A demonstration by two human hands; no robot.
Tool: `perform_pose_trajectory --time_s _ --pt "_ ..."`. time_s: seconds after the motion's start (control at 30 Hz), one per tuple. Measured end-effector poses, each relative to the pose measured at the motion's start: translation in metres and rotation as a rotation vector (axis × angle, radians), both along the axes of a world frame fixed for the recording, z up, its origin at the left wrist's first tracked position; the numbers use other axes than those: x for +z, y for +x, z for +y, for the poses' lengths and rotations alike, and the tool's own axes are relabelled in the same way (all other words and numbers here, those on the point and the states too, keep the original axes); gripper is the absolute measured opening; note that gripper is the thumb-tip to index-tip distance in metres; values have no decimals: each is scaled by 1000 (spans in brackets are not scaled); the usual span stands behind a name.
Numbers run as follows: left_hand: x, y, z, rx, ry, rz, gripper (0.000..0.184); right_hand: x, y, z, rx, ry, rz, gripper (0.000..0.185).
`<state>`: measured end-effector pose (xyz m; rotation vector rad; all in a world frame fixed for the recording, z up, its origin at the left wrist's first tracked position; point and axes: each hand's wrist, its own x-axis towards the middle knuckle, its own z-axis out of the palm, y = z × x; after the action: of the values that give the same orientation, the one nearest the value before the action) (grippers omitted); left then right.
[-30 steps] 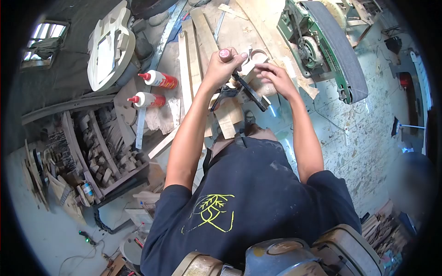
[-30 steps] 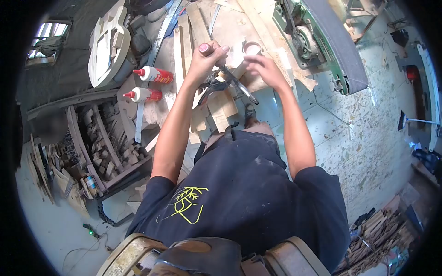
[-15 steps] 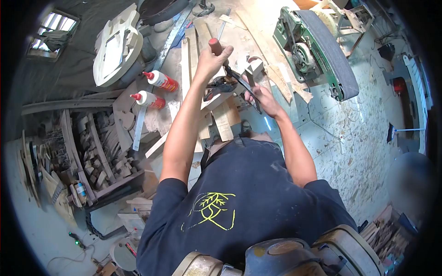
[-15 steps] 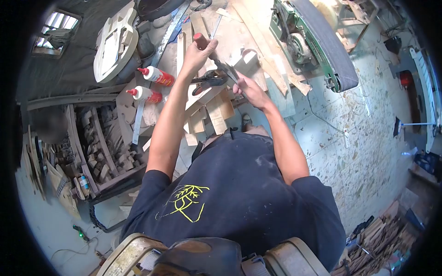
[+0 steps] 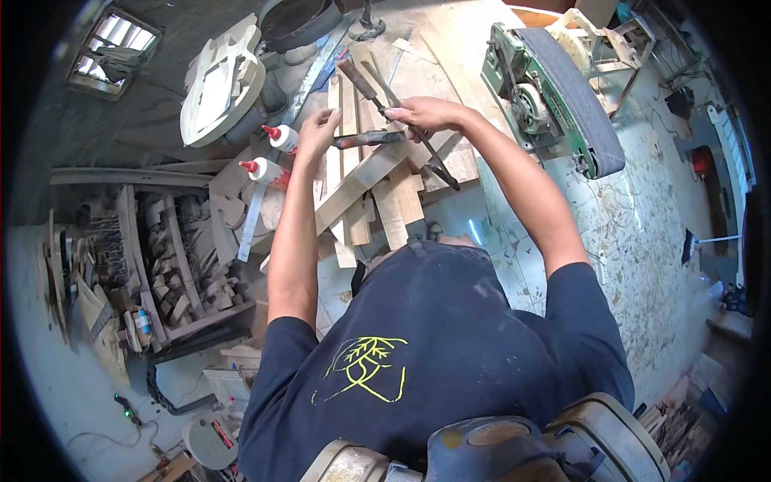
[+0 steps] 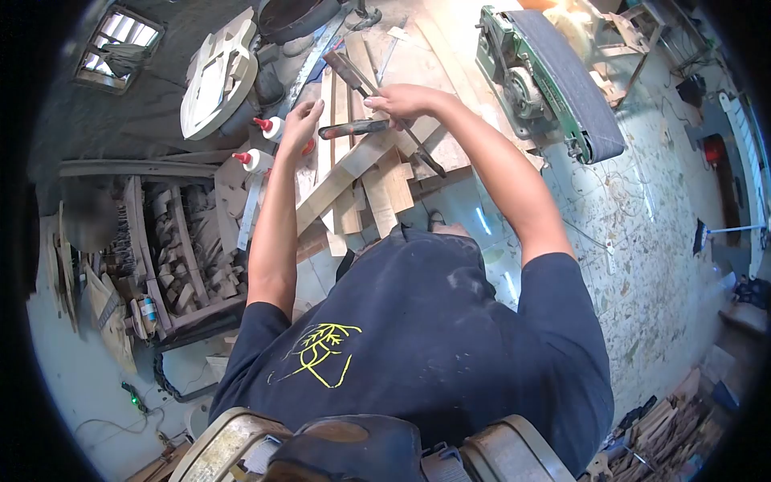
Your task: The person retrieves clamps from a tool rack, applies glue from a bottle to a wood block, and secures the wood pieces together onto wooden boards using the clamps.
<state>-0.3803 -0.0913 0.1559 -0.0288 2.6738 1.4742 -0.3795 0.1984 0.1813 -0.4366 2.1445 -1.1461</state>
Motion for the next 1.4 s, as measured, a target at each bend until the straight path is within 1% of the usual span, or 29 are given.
perform_pose_trajectory --time_s 0.17,0.3,0.43,0.57,0.73,0.83,0.97,1.0,1.07,1.13,1.27,1.33,1.4 --pt "-15 4 -20 20 -3 15 53 9 -22 -8 29 -29 -25 57" --pt "-14 12 -26 37 -15 21 51 6 -34 -13 68 -53 25 57" --pt "-12 13 -28 51 -63 2 48 2 -40 -14 80 -55 9 59" --pt "-21 5 -27 59 -63 -6 49 3 -37 -13 72 -78 30 61" --pt "-10 1 -9 22 -129 -42 46 3 -31 -9 33 -107 -39 62" --pt "-16 -8 -4 8 -150 -25 45 2 -27 -4 46 -84 2 60" --pt "-16 -13 3 3 -180 -23 48 -2 -18 4 52 -103 -8 59" --pt "-2 -9 12 2 -204 -28 48 -3 -15 6 56 -121 3 61" --pt "4 -10 17 -10 -256 -32 49 -4 -10 12 63 -156 26 65" --pt "1 -19 20 -32 -309 -32 50 -2 -2 14 37 -170 37 63" --pt "3 -20 32 -66 -272 67 56 1 -2 11 -14 -148 54 61" --pt "18 -7 40 -106 -276 113 60 -2 -8 4 -21 -113 109 57" --pt "17 -1 35 -120 -370 87 66 -3 -16 1 -26 -79 156 55"
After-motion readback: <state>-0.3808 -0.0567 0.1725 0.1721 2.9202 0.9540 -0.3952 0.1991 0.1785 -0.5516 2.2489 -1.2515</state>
